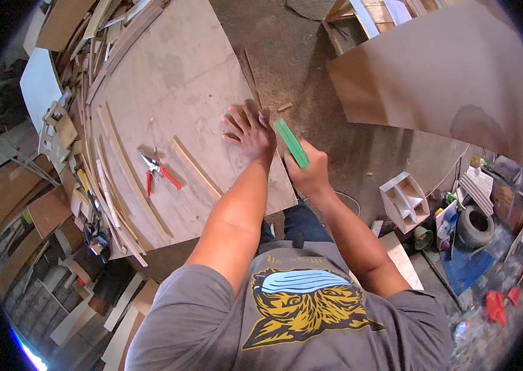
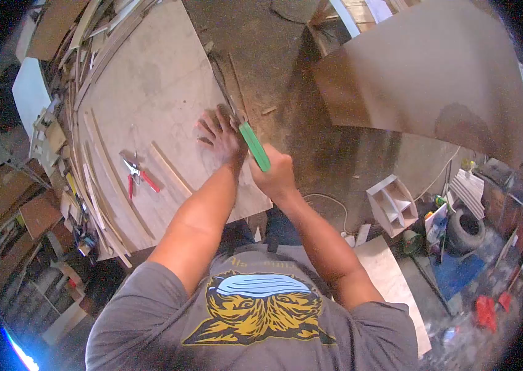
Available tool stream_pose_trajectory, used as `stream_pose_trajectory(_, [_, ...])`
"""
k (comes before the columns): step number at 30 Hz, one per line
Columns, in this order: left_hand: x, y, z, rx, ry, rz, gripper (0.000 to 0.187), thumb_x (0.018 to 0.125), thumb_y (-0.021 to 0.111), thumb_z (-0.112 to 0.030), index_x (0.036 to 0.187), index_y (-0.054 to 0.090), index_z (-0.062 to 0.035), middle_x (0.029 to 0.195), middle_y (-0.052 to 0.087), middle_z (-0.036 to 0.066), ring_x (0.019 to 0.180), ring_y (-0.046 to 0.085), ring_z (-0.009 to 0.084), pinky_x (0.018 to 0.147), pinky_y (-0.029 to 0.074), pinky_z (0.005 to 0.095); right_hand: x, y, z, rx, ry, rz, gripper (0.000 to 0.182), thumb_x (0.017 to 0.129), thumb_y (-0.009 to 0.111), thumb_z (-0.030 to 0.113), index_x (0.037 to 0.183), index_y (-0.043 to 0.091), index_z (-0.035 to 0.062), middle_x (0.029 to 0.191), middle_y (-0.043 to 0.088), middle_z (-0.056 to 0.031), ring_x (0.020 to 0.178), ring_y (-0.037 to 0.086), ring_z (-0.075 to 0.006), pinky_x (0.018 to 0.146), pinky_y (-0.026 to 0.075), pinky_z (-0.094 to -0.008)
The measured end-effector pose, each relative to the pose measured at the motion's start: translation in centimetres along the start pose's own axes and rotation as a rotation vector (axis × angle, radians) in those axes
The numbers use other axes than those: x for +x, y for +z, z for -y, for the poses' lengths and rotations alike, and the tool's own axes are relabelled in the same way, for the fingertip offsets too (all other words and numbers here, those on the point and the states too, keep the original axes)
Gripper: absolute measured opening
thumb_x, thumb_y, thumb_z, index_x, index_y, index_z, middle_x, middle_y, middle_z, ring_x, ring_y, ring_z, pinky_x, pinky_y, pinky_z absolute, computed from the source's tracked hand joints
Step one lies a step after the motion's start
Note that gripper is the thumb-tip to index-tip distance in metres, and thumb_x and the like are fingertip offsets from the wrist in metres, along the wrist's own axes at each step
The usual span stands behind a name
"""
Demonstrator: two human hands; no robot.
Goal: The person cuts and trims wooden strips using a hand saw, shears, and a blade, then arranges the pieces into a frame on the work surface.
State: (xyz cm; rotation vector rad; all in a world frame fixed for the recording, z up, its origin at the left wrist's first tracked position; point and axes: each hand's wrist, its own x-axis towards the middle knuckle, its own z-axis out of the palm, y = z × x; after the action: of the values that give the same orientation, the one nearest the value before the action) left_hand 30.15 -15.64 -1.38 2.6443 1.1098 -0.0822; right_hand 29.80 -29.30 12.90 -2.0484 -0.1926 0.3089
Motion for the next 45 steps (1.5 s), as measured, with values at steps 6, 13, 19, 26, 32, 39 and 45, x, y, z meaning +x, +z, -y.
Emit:
stream_pose_trajectory(6, [0.3,0.1,0.1,0.024,0.016,0.000,0.063,0.109,0.036,-0.050,0.166,0.026,-0.0255,0.176,0.005,0.014,0.160,0.001,0.0462,0.119,0.004,0.0755,-4.2,-2.4,-0.5,0.009,0.008,0.028,0.011,0.086,0.070,0.012,0.088,0.065,0.0014,0.077,0.065,-0.0251,0.071,0.066,-0.0486,0.061,0.053,-0.0492])
stream_pose_trajectory(13, [0.0,-0.6,-0.3,0.002,-0.014,0.043,0.064,0.109,0.029,-0.053,0.167,0.024,-0.0256,0.176,0.004,0.014,0.160,-0.001,0.0455,0.120,0.003,0.0745,-5.7,-3.9,1.6,0.001,-0.021,0.008,0.016,0.086,0.071,0.009,0.083,0.059,0.0001,0.071,0.059,-0.0245,0.064,0.066,-0.0415,0.058,0.050,-0.0450])
stream_pose_trajectory(19, [0.1,0.5,0.4,-0.012,-0.005,0.017,0.063,0.109,0.033,-0.050,0.167,0.025,-0.0258,0.176,0.007,0.014,0.160,0.000,0.0460,0.119,0.005,0.0758,-2.0,-0.6,-0.1,-0.039,-0.033,0.048,0.014,0.083,0.071,0.007,0.094,0.066,0.0019,0.076,0.065,-0.0218,0.072,0.068,-0.0440,0.063,0.054,-0.0489])
stream_pose_trajectory(26, [-0.5,0.7,0.4,0.007,0.000,-0.005,0.062,0.108,0.038,-0.044,0.166,0.027,-0.0258,0.176,0.006,0.013,0.160,0.002,0.0464,0.118,0.005,0.0776,-4.3,-2.2,-1.5,-0.015,-0.005,0.060,0.014,0.084,0.071,0.011,0.091,0.063,0.0012,0.077,0.064,-0.0243,0.073,0.067,-0.0473,0.061,0.052,-0.0497])
stream_pose_trajectory(32, [-0.2,0.4,0.0,0.030,0.001,0.005,0.062,0.109,0.037,-0.045,0.167,0.025,-0.0256,0.176,0.005,0.014,0.160,0.000,0.0467,0.118,0.005,0.0772,-8.0,-4.3,0.2,0.030,-0.023,-0.034,0.014,0.086,0.072,0.010,0.084,0.062,0.0002,0.073,0.062,-0.0247,0.067,0.065,-0.0470,0.058,0.050,-0.0443])
stream_pose_trajectory(39, [0.0,0.2,0.5,-0.021,0.010,0.031,0.064,0.109,0.036,-0.046,0.167,0.022,-0.0254,0.176,0.004,0.015,0.159,-0.001,0.0472,0.119,0.002,0.0766,-2.1,-1.2,-0.4,0.018,-0.004,0.008,0.010,0.082,0.072,0.006,0.086,0.063,0.0008,0.074,0.063,-0.0248,0.072,0.068,-0.0461,0.062,0.053,-0.0474])
stream_pose_trajectory(45, [0.0,-0.3,0.2,-0.008,0.000,0.046,0.064,0.109,0.036,-0.047,0.167,0.023,-0.0256,0.176,0.003,0.015,0.160,-0.001,0.0462,0.119,0.003,0.0763,-4.9,-2.4,-0.4,0.013,-0.033,0.039,0.012,0.083,0.071,0.008,0.085,0.061,0.0009,0.075,0.064,-0.0244,0.072,0.066,-0.0479,0.062,0.053,-0.0485])
